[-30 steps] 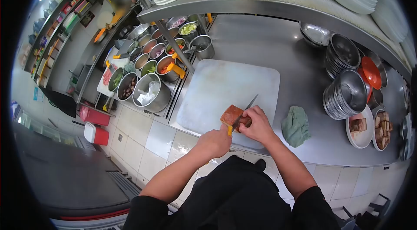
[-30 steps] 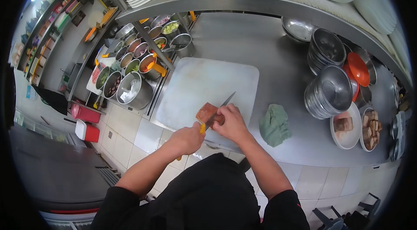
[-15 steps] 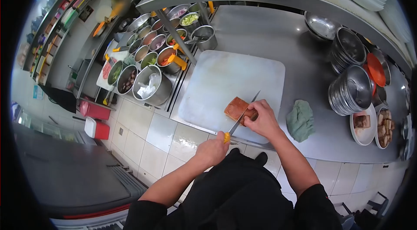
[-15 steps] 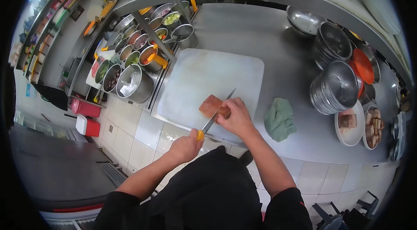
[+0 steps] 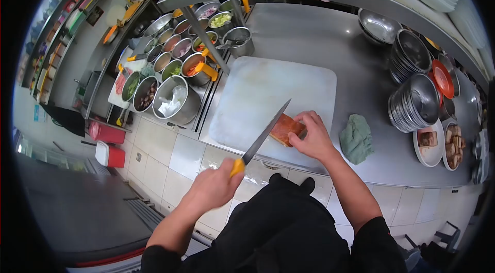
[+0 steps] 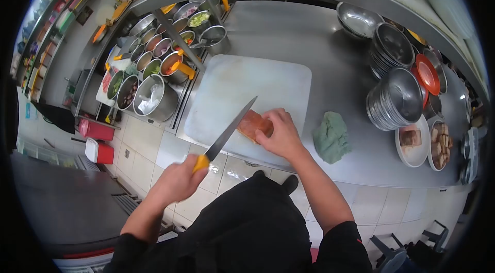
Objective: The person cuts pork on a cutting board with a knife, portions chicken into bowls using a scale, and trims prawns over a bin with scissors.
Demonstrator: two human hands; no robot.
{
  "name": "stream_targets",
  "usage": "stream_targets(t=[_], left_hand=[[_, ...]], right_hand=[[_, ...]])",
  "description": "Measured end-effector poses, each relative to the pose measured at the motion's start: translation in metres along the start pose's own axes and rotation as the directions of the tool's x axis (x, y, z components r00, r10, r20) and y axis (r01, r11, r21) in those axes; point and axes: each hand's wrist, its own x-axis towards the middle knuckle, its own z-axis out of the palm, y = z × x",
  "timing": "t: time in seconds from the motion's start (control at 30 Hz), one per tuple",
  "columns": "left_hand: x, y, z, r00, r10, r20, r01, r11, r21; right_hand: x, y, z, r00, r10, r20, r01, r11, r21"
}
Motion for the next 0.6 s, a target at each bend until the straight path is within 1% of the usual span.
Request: stream_targets(t=[0.07,0.13,0.17,0.23,0.4,0.5,0.57,0.6], left_hand=[[0.031,0.007,0.002,0.999,-0.032,0.043,0.031,0.999,0.022],[0.044,0.011,0.002,0.995,-0.048,0.082,0.044,0.998,0.044],[0.046,0.012,0.001,0.994,-0.052,0.097,0.047,0.997,0.054],[0.046,0.01,0.0,0.99,-0.06,0.124,0.049,0.995,0.091],[0.023,-0.001,-0.011,0.977,-0.104,0.185,0.064,0.975,0.212],[0.04,-0.002,-0.005,0.983,-0.054,0.178,0.018,0.98,0.2],[0.076,0.01,0.004,0.992,0.025,0.127,-0.038,0.994,0.103],[0.098,0.018,0.013,0.994,0.031,0.106,-0.04,0.996,0.081]], right_hand=[[0.006,-0.005,0.005,0.999,-0.036,-0.017,0.036,0.999,-0.03],[0.011,-0.005,0.016,0.998,-0.057,-0.026,0.055,0.996,-0.073],[0.013,-0.006,0.018,0.999,-0.04,-0.009,0.039,0.995,-0.094],[0.018,-0.007,0.023,1.0,-0.002,0.021,0.005,0.991,-0.133],[0.023,-0.003,0.034,1.0,-0.018,0.008,0.019,0.995,-0.101],[0.024,-0.004,0.033,1.0,-0.004,0.03,0.006,0.997,-0.078],[0.024,-0.004,0.034,0.999,0.009,0.034,-0.006,0.997,-0.072],[0.024,-0.002,0.034,1.0,0.019,0.024,-0.017,0.997,-0.072]])
